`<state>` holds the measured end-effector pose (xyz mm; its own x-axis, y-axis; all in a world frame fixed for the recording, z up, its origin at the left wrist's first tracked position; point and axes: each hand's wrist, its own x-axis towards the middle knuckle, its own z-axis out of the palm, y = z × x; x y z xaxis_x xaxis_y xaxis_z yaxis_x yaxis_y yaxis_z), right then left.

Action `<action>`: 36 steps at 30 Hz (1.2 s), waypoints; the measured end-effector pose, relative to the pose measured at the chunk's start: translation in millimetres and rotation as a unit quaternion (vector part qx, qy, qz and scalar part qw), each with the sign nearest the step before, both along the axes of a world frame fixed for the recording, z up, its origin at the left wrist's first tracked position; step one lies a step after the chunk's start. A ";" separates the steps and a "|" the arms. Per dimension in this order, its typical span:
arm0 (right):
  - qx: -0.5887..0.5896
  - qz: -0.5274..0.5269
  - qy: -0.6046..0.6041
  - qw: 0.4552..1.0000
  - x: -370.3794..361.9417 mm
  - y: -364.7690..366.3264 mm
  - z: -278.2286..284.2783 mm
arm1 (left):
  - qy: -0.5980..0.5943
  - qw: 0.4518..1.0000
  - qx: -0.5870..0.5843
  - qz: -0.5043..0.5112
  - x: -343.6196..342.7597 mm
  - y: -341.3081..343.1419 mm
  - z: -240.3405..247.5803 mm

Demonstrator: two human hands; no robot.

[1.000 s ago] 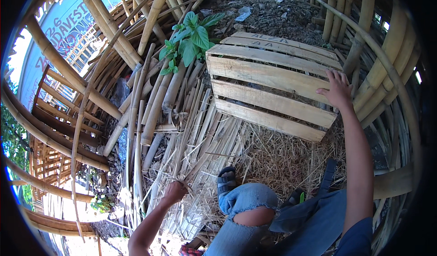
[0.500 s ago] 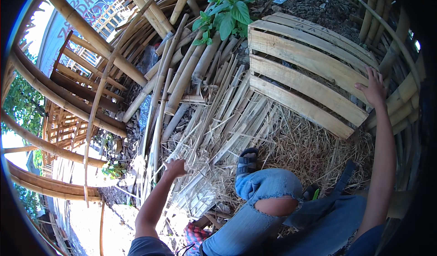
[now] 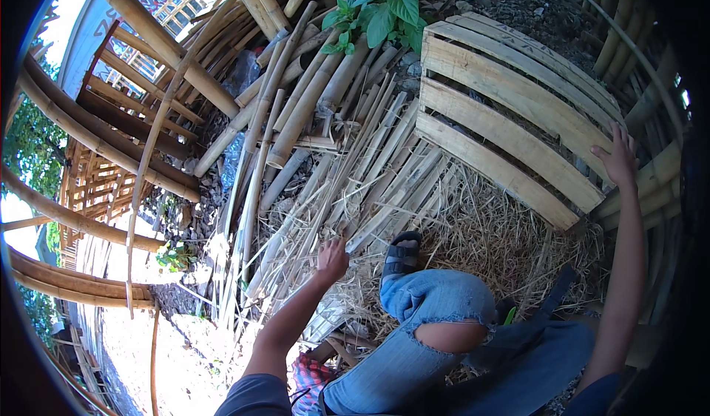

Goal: The person uses a machete to shave and trim a long strip of bamboo while seated in a bamboo structure.

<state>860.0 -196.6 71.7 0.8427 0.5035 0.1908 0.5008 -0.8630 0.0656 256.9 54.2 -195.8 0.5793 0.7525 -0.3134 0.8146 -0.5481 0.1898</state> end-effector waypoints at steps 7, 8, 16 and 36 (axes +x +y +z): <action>-0.007 -0.003 0.004 1.000 -8.6 4.2 2.4 | 0.085 0.995 -0.026 0.042 26.3 0.4 -33.4; -0.008 -0.004 -0.002 1.000 -9.2 3.1 3.3 | 0.104 0.994 -0.033 0.022 31.1 1.5 -27.2; 0.004 -0.004 0.002 1.000 -18.0 7.3 5.5 | 0.056 0.997 0.025 -0.041 17.4 -9.9 -17.7; 0.026 0.019 -0.004 0.999 -19.4 11.6 12.5 | 0.081 0.994 -0.069 -0.009 -160.9 -60.3 73.1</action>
<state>840.6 -185.0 84.2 0.8212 0.5248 0.2242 0.5334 -0.8455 0.0257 96.0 -6.1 -122.7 0.5257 0.6864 -0.5026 0.8312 -0.5402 0.1315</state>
